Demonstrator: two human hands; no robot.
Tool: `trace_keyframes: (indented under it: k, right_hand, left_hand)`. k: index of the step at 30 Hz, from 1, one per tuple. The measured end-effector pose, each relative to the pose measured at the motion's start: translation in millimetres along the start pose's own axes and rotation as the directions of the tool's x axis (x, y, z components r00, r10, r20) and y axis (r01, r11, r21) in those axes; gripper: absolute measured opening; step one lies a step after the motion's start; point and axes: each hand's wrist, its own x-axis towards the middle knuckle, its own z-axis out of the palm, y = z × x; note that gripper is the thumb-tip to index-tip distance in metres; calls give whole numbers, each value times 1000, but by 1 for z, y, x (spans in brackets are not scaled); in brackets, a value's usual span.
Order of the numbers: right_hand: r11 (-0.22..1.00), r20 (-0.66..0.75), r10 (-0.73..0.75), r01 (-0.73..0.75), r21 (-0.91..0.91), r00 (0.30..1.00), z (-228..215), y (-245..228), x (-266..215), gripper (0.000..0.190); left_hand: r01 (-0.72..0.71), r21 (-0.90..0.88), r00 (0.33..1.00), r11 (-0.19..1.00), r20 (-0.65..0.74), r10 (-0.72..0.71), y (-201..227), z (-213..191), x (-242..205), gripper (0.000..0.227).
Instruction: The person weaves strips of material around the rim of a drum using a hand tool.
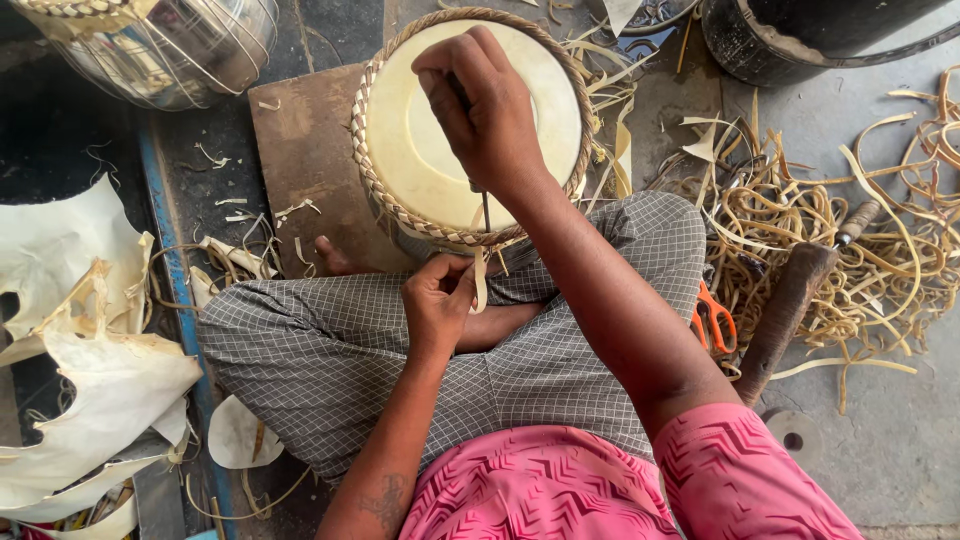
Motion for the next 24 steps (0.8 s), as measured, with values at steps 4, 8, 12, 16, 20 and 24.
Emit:
trace_keyframes:
  k: [4, 8, 12, 16, 20, 24]
  right_hand:
    - [999, -8, 9, -9, 49, 1000, -3, 3, -1, 4]
    - [997, -2, 8, -8, 80, 1000, -3, 4, 0, 3]
    - [994, 4, 22, -22, 107, 1000, -3, 6, -1, 3]
    - [996, 1, -31, 31, 82, 1000, -1, 11, -2, 2]
    - [968, 47, 44, -54, 243, 998, 1, 18, -5, 3]
    - [753, 195, 159, -247, 611, 968, -4, 34, -8, 6]
  left_hand:
    - [-19, 0, 1000, 1000, -7, 19, 0, -1, -1, 3]
    - [-20, -13, 1000, 1000, -13, 20, 1, -1, 0, 2]
    - [-23, -33, 1000, 999, -15, 23, 2, -4, -1, 2]
    - [-41, 68, 999, 997, -15, 42, 5, -4, 2, 3]
    - [-29, 102, 999, 994, -10, 30, 11, -1, 4, 3]
    - [32, 76, 998, 997, -50, -29, 15, 9, 8, 9]
